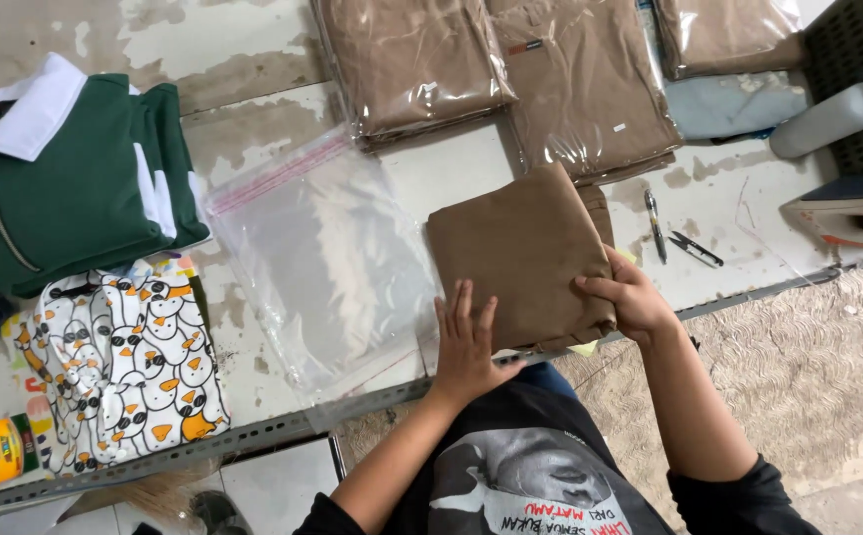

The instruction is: A person folds a pair of brown trousers, writes on a label, and packages them into a plastic bag.

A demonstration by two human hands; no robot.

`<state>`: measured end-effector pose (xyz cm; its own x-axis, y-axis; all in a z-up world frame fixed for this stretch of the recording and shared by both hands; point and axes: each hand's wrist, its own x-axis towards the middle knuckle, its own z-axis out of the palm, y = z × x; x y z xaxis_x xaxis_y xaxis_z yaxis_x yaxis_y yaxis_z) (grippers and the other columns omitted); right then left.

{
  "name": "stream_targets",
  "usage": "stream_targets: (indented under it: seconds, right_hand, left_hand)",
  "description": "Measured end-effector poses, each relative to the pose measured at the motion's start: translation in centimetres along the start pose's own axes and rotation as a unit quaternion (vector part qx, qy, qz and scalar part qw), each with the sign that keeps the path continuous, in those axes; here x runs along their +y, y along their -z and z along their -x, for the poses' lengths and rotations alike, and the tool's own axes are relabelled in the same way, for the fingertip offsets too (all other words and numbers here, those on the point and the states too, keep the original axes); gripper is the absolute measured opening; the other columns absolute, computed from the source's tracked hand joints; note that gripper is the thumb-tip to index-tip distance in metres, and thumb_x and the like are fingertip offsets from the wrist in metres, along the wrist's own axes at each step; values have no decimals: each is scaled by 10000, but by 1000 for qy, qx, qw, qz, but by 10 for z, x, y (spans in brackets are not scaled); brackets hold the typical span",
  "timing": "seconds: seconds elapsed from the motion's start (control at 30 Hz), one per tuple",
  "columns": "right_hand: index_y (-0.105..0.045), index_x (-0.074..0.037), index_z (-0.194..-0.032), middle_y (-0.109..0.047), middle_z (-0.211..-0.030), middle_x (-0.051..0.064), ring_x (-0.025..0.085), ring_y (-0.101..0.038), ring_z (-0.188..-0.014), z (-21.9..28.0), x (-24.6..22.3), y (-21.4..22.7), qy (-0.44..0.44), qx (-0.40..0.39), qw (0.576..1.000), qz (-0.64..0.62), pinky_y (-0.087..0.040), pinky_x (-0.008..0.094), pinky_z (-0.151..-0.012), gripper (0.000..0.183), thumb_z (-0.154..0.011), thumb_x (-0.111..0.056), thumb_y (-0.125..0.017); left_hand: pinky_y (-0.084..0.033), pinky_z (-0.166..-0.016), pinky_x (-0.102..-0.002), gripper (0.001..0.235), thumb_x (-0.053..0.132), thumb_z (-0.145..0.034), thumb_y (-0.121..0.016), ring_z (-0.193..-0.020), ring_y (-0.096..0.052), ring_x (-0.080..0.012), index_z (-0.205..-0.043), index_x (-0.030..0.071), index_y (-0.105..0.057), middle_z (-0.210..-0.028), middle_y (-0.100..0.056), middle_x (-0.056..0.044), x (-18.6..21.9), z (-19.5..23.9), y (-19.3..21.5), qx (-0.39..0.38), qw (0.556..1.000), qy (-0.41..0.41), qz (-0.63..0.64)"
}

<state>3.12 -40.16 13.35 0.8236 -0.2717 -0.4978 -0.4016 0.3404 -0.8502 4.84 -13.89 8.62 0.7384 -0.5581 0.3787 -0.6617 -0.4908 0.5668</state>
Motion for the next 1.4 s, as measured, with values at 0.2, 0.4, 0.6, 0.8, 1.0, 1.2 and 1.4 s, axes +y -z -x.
stream_targets:
  seconds: [0.2, 0.4, 0.6, 0.8, 1.0, 1.2, 1.4]
  right_hand:
    - [-408, -56, -1574, -697, -991, 284, 380, -684, -821, -66, 68, 102, -86, 53, 973, 206, -570, 467, -614, 802, -870, -31, -791]
    - [-612, -40, -1412, -677, -1030, 235, 467, -690, -993, -23, 31, 56, 146, 112, 899, 397, -587, 564, -822, 460, -960, 48, -618]
    - [-497, -12, -1453, -593, -1136, 265, 533, -615, -1049, -40, 56, 89, 276, 180, 829, 453, -528, 650, -865, 459, -999, 51, -517]
    - [-396, -121, -1607, -534, -1158, 217, 490, -614, -1016, -24, 101, 104, 297, 172, 820, 458, -548, 556, -781, 632, -987, -28, -478]
    - [-517, -339, -1481, -448, -1303, 188, 456, -645, -1096, -3, 110, 96, 128, 122, 810, 559, -618, 561, -726, 427, -1070, -229, -478]
    - [-633, -214, -1413, -476, -1301, 131, 337, -600, -1133, -11, 145, 133, 402, 127, 617, 665, -527, 435, -929, 785, -854, -760, -552]
    - [-638, -168, -1315, -633, -1146, 56, 244, -669, -1037, -11, 135, 119, 478, -25, 554, 681, -538, 388, -911, 644, -865, -629, -651]
  left_hand:
    - [-213, -1187, -607, 1114, 190, -716, -908, -1486, -170, -554, -1606, 22, -260, -1587, -136, -425, -30, 30, -69, -103, 984, 55, -134]
    - [-544, -957, -482, 1025, -76, -725, -800, -1460, -240, -556, -1581, 288, -371, -1611, -115, -394, -55, 53, -100, -62, 987, 94, -111]
    - [-597, -808, -365, 935, -166, -801, -634, -1434, -399, -411, -1571, 318, -413, -1661, -176, -249, -44, 39, -103, -23, 980, 181, -80]
    - [-599, -758, -362, 910, -178, -799, -526, -1439, -383, -430, -1586, 260, -398, -1684, -161, -218, -41, 33, -90, -12, 974, 217, -66]
    - [-483, -1060, -459, 865, -109, -768, -635, -1432, -409, -424, -1553, 207, -454, -1636, -286, -267, -61, 52, -106, 13, 982, 137, -128]
    - [-446, -1093, -480, 836, 43, -716, -616, -1413, -437, -431, -1528, 201, -495, -1639, -287, -262, -61, 29, -66, -64, 992, 100, -44]
    - [-415, -1077, -626, 655, 499, -790, -732, -1247, -591, -372, -1394, 264, -636, -1458, -568, -195, -43, 6, -73, -36, 987, -131, -82]
